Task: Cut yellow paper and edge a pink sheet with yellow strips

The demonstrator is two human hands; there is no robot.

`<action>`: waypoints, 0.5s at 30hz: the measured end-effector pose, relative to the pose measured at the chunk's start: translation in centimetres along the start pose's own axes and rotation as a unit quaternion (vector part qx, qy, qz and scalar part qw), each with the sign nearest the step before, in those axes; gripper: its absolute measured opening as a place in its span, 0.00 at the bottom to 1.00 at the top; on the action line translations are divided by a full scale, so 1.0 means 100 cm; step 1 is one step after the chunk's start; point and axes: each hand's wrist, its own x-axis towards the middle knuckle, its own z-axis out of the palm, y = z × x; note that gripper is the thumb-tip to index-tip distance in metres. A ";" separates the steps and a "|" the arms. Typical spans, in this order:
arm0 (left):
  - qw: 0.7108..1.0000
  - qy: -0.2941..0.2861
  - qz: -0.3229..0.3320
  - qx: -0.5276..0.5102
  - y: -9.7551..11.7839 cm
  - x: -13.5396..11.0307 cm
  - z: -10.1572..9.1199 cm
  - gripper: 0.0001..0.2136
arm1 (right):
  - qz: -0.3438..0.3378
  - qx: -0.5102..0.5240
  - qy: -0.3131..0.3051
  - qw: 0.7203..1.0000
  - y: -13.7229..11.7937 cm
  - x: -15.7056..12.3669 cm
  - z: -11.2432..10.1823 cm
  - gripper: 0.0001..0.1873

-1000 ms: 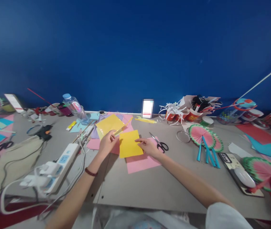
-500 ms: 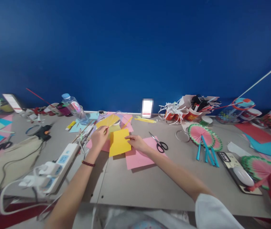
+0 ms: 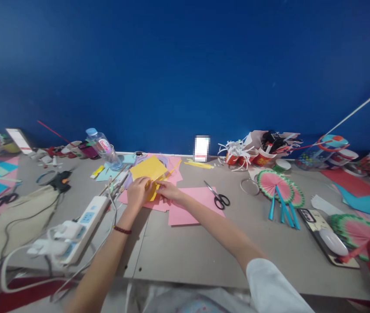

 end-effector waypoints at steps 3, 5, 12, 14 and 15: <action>1.000 -0.002 0.014 0.013 0.003 -0.005 0.004 0.09 | 0.000 -0.067 0.027 0.997 -0.002 -0.002 -0.006 0.21; 1.000 -0.013 0.019 0.022 0.003 -0.008 0.008 0.08 | -0.017 -0.190 0.078 0.978 -0.004 -0.007 -0.013 0.17; 0.999 -0.036 0.012 0.001 -0.002 -0.010 0.012 0.09 | -0.046 -0.458 0.161 0.873 -0.015 -0.025 -0.039 0.15; 0.999 -0.037 0.008 -0.011 -0.002 -0.010 0.011 0.09 | -0.031 -0.490 0.157 0.857 -0.016 -0.020 -0.049 0.15; 0.999 -0.040 0.008 -0.014 -0.002 -0.010 0.011 0.09 | -0.029 -0.503 0.159 0.849 -0.016 -0.016 -0.055 0.17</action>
